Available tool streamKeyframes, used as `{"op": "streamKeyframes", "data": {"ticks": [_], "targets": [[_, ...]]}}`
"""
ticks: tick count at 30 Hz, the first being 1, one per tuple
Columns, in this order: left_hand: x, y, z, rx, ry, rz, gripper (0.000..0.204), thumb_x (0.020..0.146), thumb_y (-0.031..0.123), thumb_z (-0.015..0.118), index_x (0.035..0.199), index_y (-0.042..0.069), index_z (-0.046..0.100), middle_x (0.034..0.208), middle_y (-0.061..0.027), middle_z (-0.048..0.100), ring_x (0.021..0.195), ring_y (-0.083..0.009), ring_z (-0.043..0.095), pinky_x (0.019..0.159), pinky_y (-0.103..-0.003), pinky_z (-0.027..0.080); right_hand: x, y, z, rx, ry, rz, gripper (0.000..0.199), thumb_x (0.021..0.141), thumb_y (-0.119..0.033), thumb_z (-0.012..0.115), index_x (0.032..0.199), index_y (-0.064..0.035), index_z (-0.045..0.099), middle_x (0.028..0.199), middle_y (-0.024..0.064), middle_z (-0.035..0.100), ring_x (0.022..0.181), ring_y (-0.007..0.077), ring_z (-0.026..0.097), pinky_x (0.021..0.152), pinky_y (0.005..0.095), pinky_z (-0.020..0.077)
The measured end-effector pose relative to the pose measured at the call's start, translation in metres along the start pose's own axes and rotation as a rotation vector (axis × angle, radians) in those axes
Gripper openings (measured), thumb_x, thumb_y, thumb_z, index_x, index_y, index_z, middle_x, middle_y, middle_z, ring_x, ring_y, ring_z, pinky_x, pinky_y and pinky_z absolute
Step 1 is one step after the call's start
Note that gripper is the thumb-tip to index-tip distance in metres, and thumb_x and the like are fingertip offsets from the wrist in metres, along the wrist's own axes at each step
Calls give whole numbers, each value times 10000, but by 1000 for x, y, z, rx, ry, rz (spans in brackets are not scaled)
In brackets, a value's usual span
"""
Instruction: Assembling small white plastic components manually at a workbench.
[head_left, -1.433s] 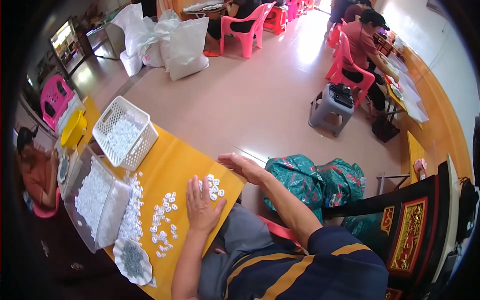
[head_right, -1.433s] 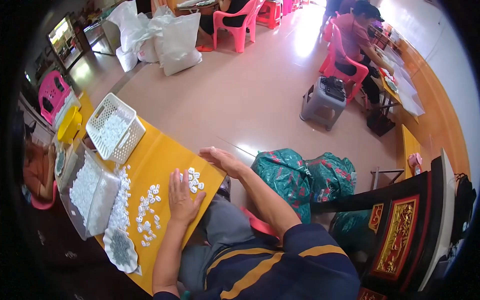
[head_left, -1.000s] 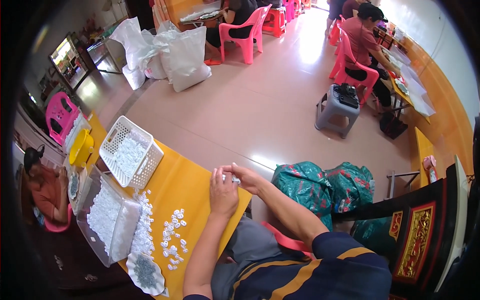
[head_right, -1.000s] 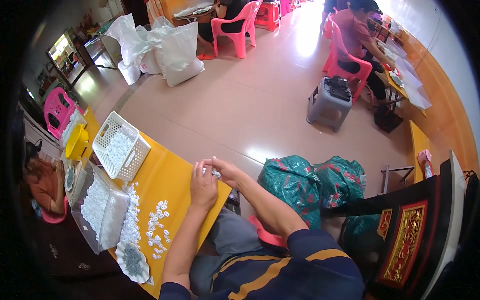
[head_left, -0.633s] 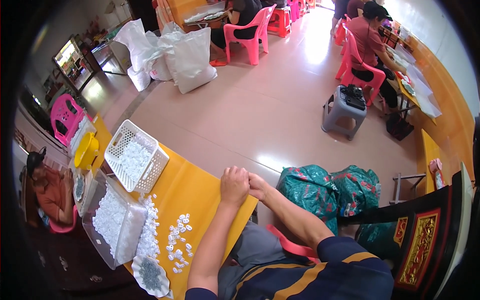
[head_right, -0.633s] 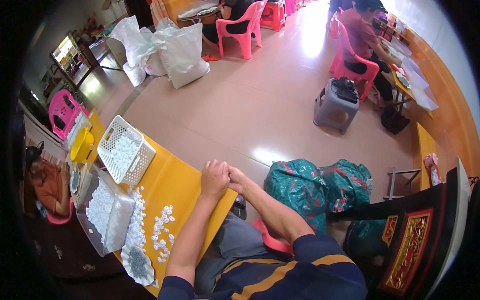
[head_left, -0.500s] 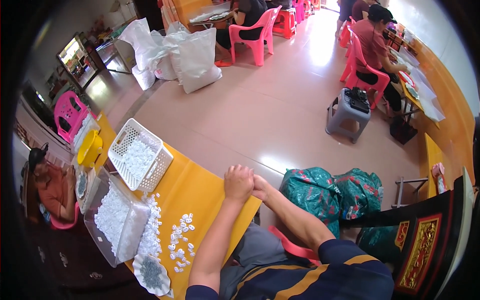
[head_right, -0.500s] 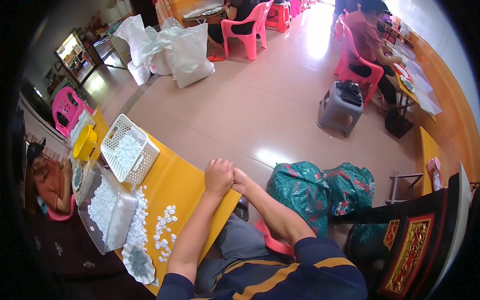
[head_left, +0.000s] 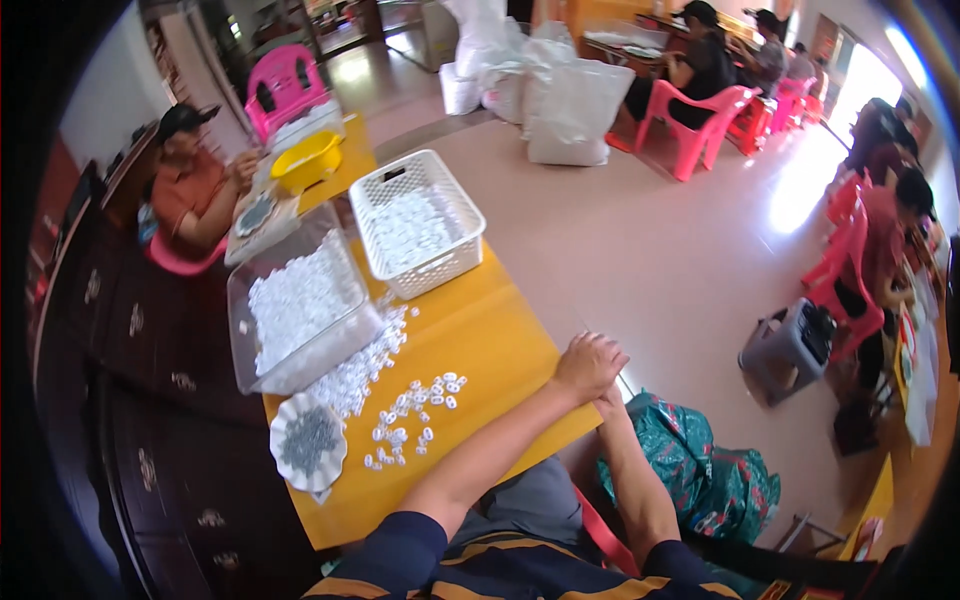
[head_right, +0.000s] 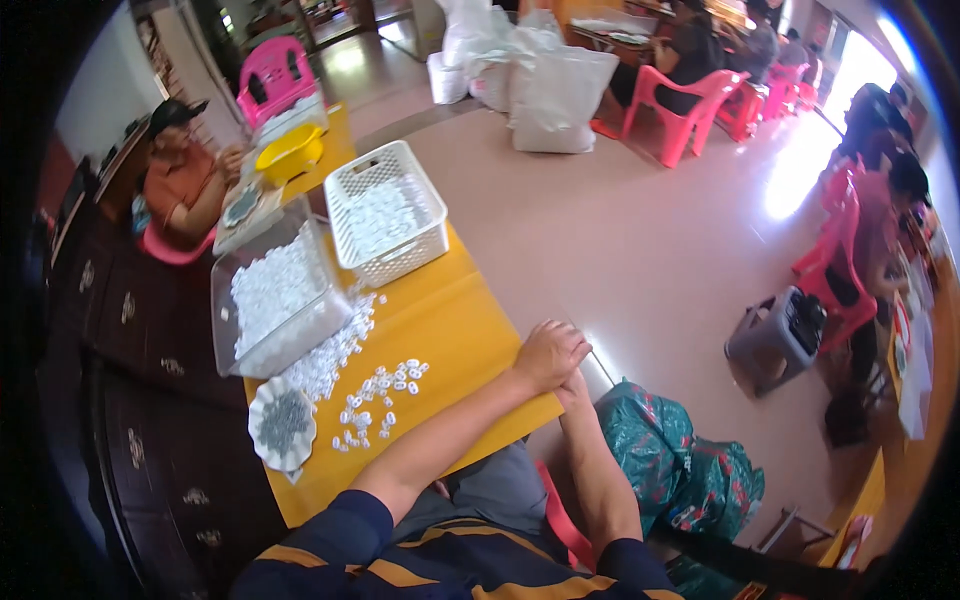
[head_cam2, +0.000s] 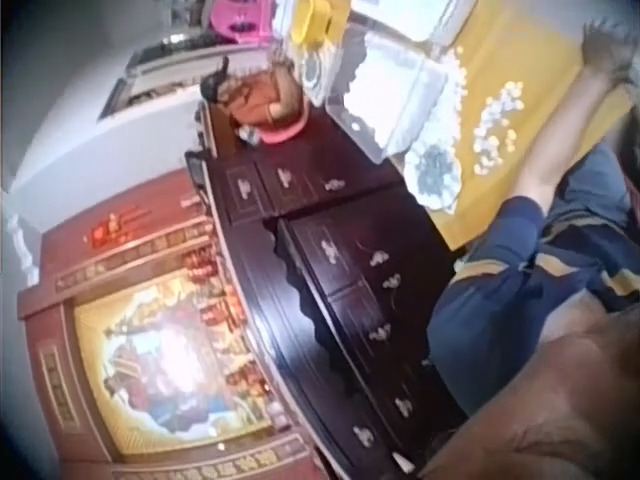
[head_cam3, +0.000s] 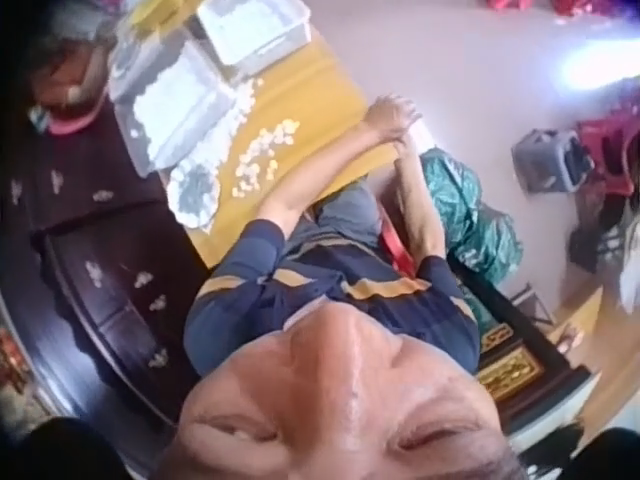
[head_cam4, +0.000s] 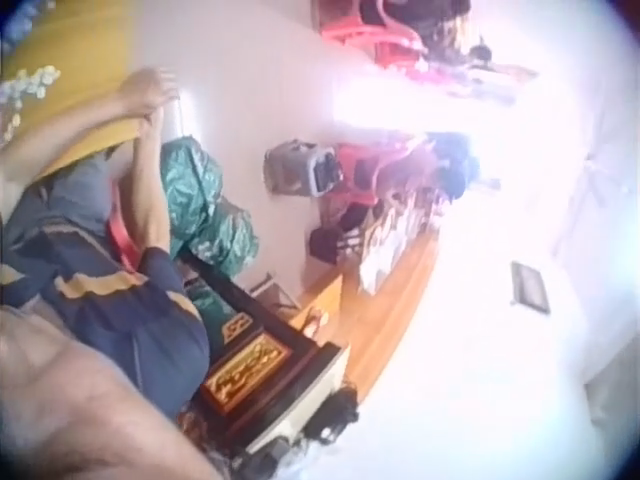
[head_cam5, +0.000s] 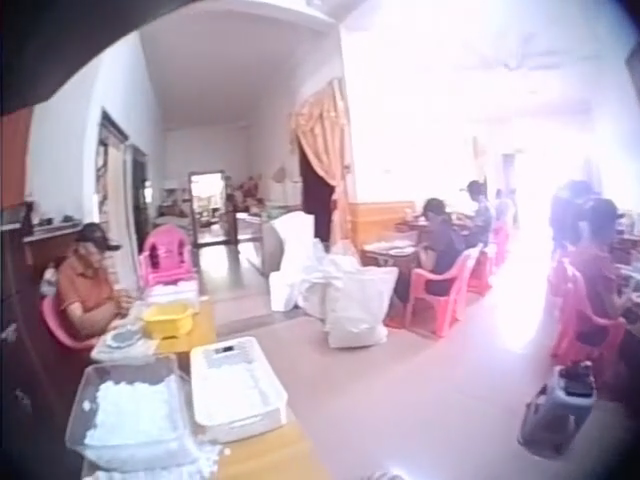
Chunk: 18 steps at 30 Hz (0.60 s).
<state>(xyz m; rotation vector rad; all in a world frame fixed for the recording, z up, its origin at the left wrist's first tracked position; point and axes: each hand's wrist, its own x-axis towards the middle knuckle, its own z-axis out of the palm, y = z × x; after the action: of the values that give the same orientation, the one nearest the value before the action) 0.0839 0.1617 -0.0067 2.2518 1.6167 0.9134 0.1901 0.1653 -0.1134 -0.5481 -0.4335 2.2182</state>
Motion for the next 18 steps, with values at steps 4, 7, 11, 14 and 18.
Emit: {"op": "streamKeyframes", "data": {"ticks": [4, 7, 11, 14, 18], "targets": [[-26, 20, -35, -145, 367, 82, 229, 970, 260, 589, 931, 49, 666, 966, -130, 669, 965, -336, 624, 922, -492, 466, 3, -9, -42, -764, -286, -505, 335, 1071, -287, 548, 1291, -45, 621, 1385, 157, 603, 1336, 311, 544, 1149, 486, 446], [-72, 37, -74, -229, 274, 87, 127, 942, 136, 636, 969, 16, 665, 998, -156, 677, 951, -364, 631, 859, -454, 502, 32, -36, -12, 316, 111, 75, 344, 1095, -310, 490, 1109, 5, 627, 1197, 187, 678, 1212, 367, 623, 1120, 496, 491], [-143, 50, -80, -313, 278, -4, 136, 952, 120, 643, 980, 1, 702, 961, -155, 695, 921, -362, 649, 824, -445, 525, 55, -75, 75, 362, 113, 31, 374, 1120, -303, 429, 1143, 28, 602, 1145, 182, 674, 1178, 381, 636, 1071, 470, 543], [-176, 65, -87, -401, 272, -110, 134, 958, 133, 649, 945, 9, 698, 906, -137, 695, 881, -348, 657, 792, -436, 531, 80, -79, 179, 316, 40, 29, 391, 1129, -312, 391, 1172, 28, 580, 1159, 208, 644, 1156, 385, 631, 1065, 474, 546], [-196, 79, -105, -489, 262, -158, 119, 956, 121, 669, 972, 8, 704, 893, -141, 700, 846, -342, 666, 764, -422, 536, 140, -77, 288, -73, -190, -56, 453, 1110, -383, 441, 1252, 26, 573, 1217, 206, 610, 1189, 359, 591, 1016, 451, 508]]}}
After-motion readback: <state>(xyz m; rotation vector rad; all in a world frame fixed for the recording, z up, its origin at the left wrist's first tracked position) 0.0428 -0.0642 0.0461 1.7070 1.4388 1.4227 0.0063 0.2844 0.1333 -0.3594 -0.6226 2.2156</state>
